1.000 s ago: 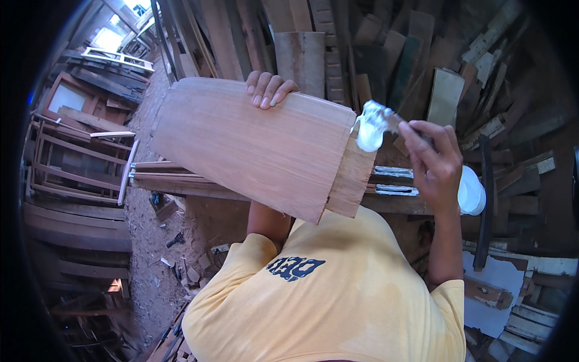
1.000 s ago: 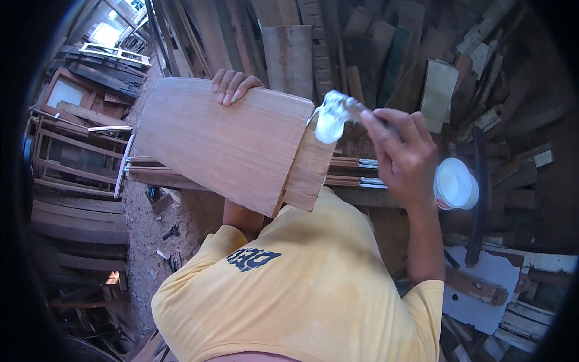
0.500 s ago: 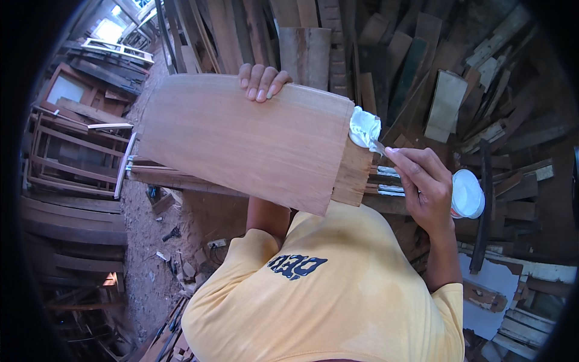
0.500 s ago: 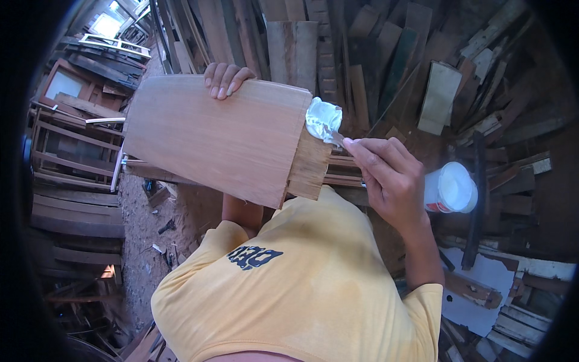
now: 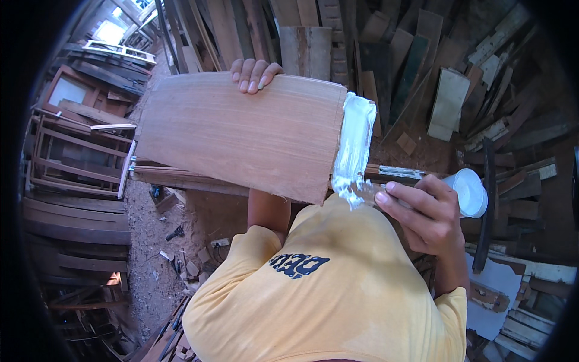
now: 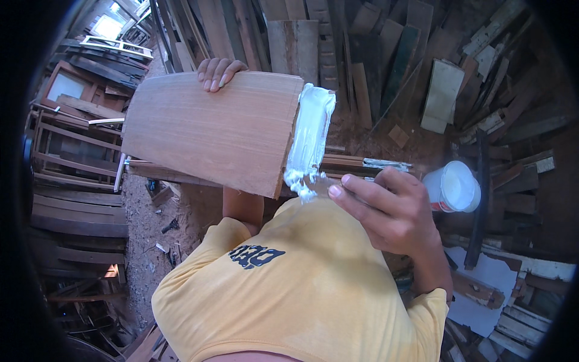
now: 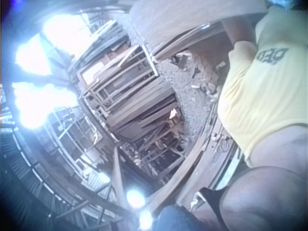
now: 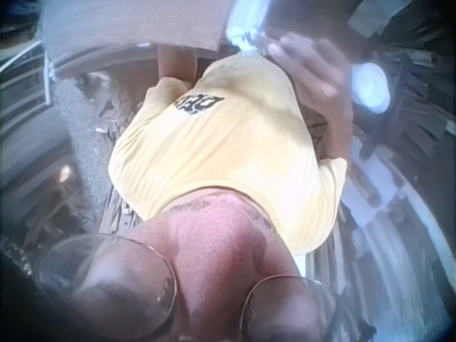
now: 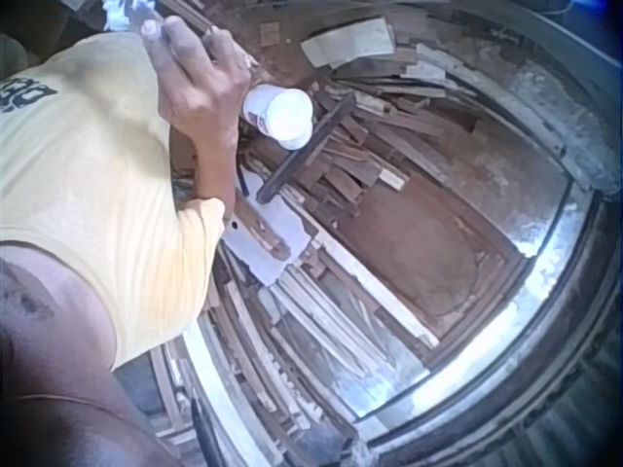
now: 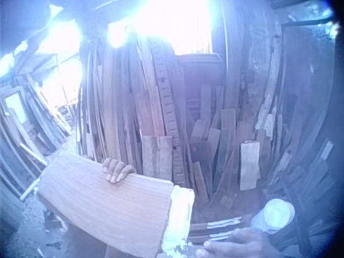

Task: The person applies adhesive from a container onto the ends and joints of wooden boards and frames using a wooden stick.

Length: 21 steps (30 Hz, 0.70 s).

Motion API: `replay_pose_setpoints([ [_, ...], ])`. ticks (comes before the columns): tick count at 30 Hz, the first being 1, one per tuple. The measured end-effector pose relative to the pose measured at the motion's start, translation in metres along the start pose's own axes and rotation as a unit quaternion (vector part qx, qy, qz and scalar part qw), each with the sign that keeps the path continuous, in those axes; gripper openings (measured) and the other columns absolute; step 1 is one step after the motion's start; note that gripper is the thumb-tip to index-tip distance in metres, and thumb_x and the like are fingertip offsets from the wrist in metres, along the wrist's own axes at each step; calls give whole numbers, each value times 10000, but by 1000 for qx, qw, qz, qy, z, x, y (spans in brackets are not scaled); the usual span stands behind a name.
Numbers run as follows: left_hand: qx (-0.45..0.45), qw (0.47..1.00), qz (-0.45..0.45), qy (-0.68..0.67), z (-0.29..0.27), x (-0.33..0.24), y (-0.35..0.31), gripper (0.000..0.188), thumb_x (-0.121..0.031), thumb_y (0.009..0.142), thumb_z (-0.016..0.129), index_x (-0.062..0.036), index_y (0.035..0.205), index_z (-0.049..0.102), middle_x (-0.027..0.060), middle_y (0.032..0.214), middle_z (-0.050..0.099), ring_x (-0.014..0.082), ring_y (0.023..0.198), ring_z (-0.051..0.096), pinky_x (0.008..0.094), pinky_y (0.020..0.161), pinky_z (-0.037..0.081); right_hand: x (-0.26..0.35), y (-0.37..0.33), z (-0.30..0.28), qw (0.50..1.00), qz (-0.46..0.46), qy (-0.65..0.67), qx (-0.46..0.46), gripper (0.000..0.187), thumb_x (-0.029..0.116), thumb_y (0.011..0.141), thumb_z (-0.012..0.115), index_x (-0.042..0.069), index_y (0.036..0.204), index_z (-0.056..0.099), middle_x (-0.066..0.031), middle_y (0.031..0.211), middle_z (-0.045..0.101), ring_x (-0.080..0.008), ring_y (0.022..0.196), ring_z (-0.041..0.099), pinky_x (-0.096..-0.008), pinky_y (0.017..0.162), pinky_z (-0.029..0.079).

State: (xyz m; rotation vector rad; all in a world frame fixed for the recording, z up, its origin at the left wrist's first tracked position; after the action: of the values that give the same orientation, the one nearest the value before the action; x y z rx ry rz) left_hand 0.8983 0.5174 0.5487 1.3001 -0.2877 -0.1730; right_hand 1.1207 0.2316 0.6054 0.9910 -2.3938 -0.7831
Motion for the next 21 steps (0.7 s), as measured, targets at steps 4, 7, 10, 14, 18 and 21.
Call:
replay_pose_setpoints([
  [4, 6, 1000, 10, -3, 8, 3, 6, 129, -147, 1092, 511, -88, 1066, 622, 31, 925, 693, 175, 946, 684, 327, 923, 523, -21, 6, -20, 992, 56, 77, -87, 347, -50, 818, 714, 75, 1134, 787, -53, 1052, 744, -238, 711, 609, -344, 620, 492],
  [7, 10, 1000, 9, -2, 16, 8, 7, 142, -149, 1098, 496, -92, 1064, 622, 27, 916, 688, 173, 934, 680, 324, 916, 524, -36, 23, -15, 976, 167, 36, -138, 295, -70, 898, 675, 30, 1163, 757, -106, 991, 724, -266, 748, 678, -371, 648, 524],
  [10, 15, 1000, 7, 21, 20, 5, 11, 157, -154, 1104, 484, -92, 1067, 624, 27, 914, 686, 171, 920, 677, 321, 909, 523, -41, 35, -5, 966, 215, 12, -140, 266, -48, 930, 660, -4, 1183, 730, -145, 948, 693, -276, 720, 678, -358, 649, 529],
  [14, 16, 996, -22, 80, 28, -6, 18, 156, -150, 1103, 485, -92, 1076, 628, 25, 918, 687, 167, 925, 676, 314, 897, 516, -32, 40, 6, 965, 231, 76, -95, 237, -31, 949, 634, -19, 1169, 721, -154, 923, 674, -320, 735, 685, -376, 650, 529],
  [18, 59, 988, -51, 134, 28, -21, 22, 187, -165, 1112, 461, -94, 1090, 632, 30, 948, 692, 173, 948, 672, 320, 899, 499, -9, 27, 14, 970, 212, 100, -66, 287, -55, 930, 642, -36, 1210, 703, -161, 930, 673, -325, 736, 679, -385, 653, 537],
  [21, 60, 988, -55, 130, 25, -25, 27, 322, -302, 1124, 397, -82, 1090, 631, 54, 959, 696, 201, 954, 672, 347, 898, 488, 3, 18, 12, 972, 196, 116, -61, 333, -75, 908, 658, -42, 1238, 692, -156, 931, 676, -320, 740, 677, -386, 653, 540],
])
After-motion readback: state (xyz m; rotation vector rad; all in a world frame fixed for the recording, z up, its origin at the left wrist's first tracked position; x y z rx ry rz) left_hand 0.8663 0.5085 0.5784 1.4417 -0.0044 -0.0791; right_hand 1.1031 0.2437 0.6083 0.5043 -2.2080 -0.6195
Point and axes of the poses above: each hand's wrist, its own y-axis towards the middle knuckle, its own z-axis out of the palm, x = y × z, the point moved 7 cm from there along y, towards the middle knuckle
